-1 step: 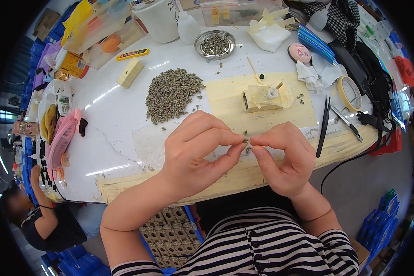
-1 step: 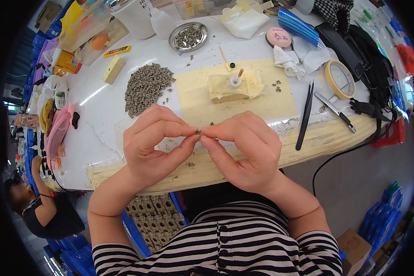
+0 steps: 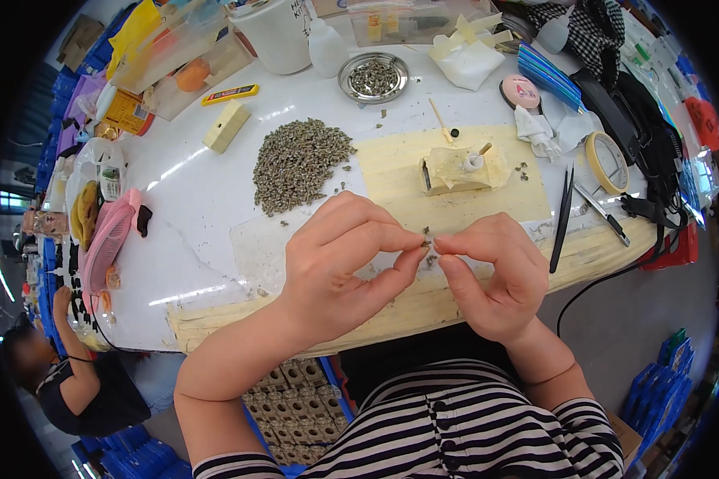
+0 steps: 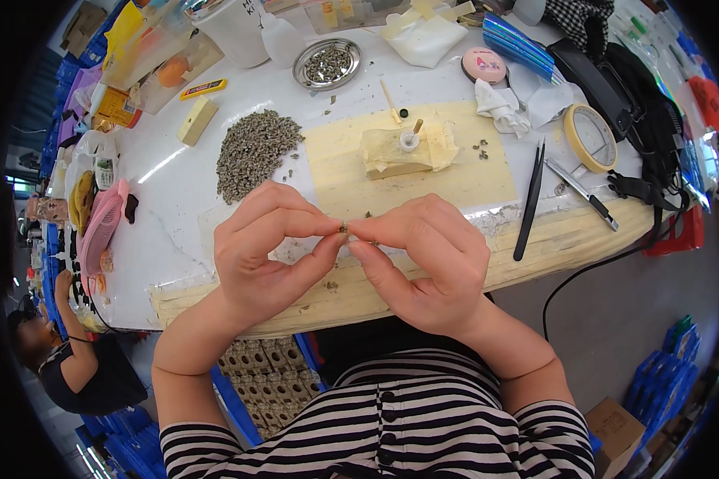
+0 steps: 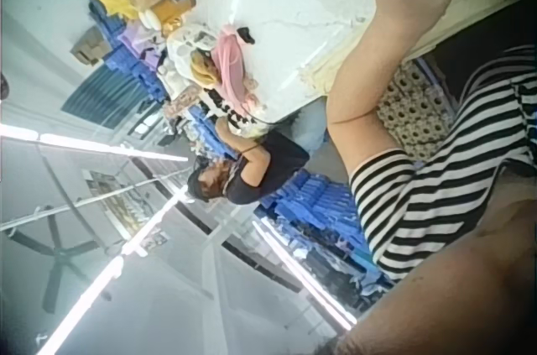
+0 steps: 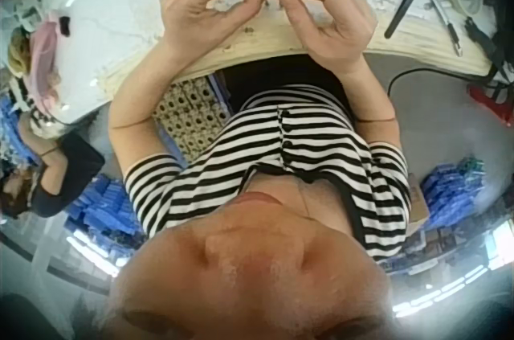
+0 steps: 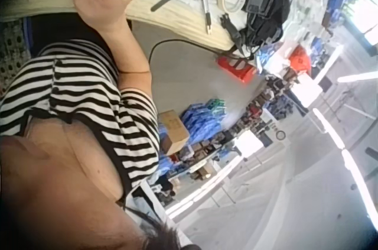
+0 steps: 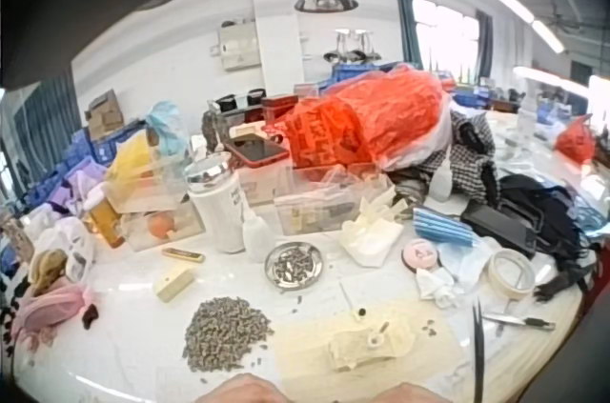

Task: The person attaches small wooden pieces to a toy tank structure by hand, picking up individual components from the desk and pressing them into place.

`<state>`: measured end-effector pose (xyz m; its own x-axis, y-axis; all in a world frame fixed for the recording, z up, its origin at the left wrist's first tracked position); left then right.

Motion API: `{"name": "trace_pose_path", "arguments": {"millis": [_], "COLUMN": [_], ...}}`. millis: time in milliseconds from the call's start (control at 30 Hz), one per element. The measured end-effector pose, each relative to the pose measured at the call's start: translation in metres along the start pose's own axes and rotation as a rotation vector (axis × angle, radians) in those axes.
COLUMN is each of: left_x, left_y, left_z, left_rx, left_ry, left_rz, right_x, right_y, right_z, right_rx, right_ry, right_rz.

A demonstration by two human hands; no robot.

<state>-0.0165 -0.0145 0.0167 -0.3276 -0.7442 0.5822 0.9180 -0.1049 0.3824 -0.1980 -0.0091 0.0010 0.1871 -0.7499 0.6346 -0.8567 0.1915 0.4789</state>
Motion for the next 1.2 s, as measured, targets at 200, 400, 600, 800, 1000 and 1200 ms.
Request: {"name": "trace_pose_path", "arguments": {"millis": [200, 400, 600, 800, 1000, 1200], "left_x": [0.0011, 0.0017, 0.0014, 0.0013, 0.0009, 0.0007], "left_y": [0.0014, 0.0014, 0.0009, 0.0004, 0.0005, 0.0011], "left_z": [0.0007, 0.0014, 0.0006, 0.0012, -0.0004, -0.0003], "left_rx": [-0.004, -0.013, 0.002, 0.017, 0.024, 0.03], "left_ry": [-0.006, -0.004, -0.029, -0.007, 0.001, 0.002], "left_rz": [0.003, -0.004, -0.015, 0.005, 0.013, 0.016], "right_x": [0.0005, 0.0008, 0.0009, 0.0007, 0.0004, 0.001], "right_y": [-0.0024, -0.0056, -0.0046, -0.0017, 0.0002, -0.0006], "right_z": [0.0011, 0.0034, 0.0044, 0.0031, 0.0022, 0.0025], "right_rx": [-0.003, 0.047, 0.102, 0.034, 0.03, 0.024], "right_ry": [-0.025, -0.066, -0.115, -0.084, -0.037, -0.039], "right_rz": [-0.03, -0.09, -0.127, -0.059, -0.044, -0.041]}}
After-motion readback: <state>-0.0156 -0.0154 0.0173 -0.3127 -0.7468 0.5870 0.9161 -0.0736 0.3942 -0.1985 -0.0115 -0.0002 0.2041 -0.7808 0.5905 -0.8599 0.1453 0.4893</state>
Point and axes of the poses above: each hand's wrist, its own x-axis towards the middle knuckle, its own y-axis out of the back of the hand, z = x × y, the point moved 3 cm from there along x, towards the middle knuckle, and after that the axes turned 13 degrees about -x, right-handed, at the moved point
